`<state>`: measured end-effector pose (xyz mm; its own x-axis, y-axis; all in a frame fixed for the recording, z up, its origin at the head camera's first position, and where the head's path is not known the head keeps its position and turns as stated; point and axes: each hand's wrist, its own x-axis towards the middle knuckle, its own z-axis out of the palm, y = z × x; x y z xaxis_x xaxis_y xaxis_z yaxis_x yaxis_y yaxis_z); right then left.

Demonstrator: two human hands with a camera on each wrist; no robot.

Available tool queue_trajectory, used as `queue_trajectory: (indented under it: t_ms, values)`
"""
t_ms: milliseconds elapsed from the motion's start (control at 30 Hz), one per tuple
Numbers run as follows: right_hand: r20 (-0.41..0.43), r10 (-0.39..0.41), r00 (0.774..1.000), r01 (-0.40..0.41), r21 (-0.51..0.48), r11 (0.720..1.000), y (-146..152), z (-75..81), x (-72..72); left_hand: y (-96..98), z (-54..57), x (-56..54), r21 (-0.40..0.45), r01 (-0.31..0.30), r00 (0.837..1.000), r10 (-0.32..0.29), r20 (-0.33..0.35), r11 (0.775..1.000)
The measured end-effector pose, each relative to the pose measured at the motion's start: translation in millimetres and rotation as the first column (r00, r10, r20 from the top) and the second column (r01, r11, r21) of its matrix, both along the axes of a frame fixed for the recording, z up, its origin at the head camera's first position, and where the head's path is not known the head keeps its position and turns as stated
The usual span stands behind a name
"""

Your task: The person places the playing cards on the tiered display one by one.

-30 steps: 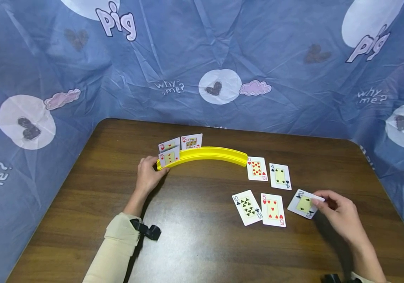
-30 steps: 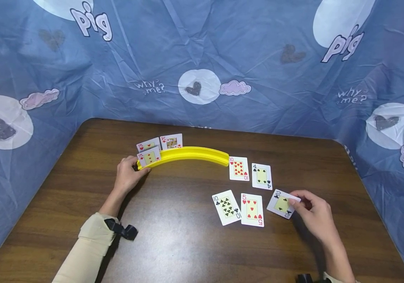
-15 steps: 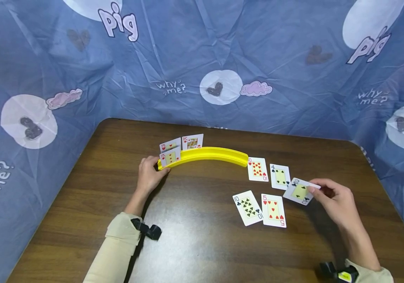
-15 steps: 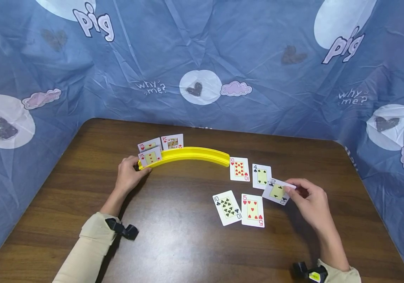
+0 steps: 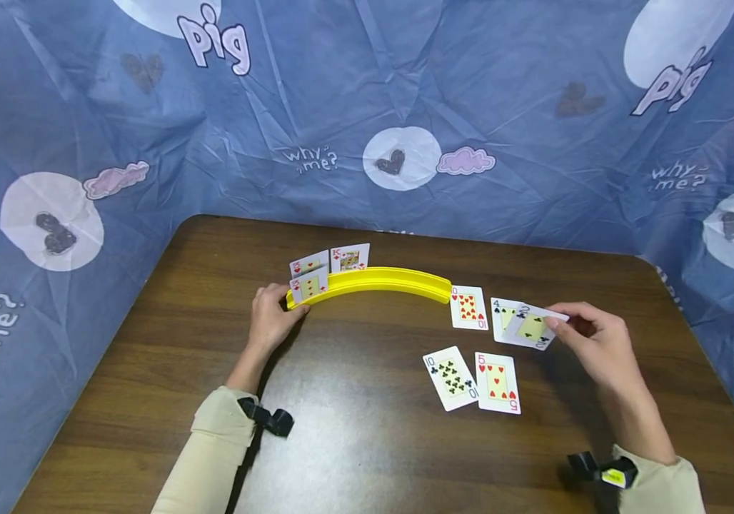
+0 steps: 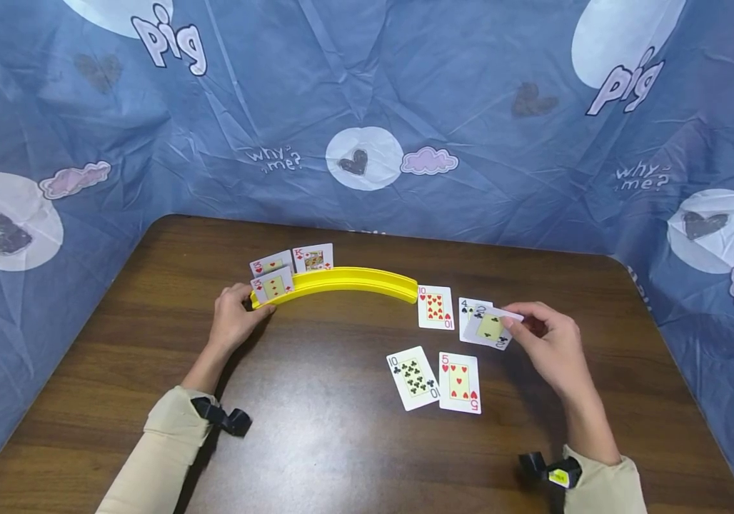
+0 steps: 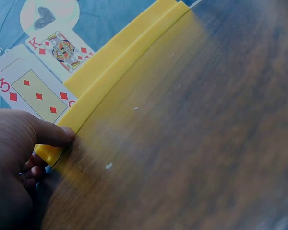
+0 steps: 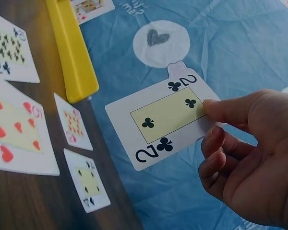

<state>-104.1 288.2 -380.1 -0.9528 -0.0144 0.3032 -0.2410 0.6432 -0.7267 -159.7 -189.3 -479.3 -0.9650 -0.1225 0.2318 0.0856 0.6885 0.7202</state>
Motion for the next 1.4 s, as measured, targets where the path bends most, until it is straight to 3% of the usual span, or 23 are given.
queue_trajectory:
  t_ms: [633,1400]
  values:
    - [-0.003,0.115,0.993,-0.115,-0.079,0.99,-36.1,9.4,-31.9,-1.4,0.8,1.2,-0.006,0.009,1.0,-0.009,0.002,1.0]
    - [0.042,0.197,0.98,-0.192,-0.097,0.977,-86.2,17.2,-67.1,-0.7,2.4,1.1,-0.013,0.007,1.0,-0.008,-0.016,1.0]
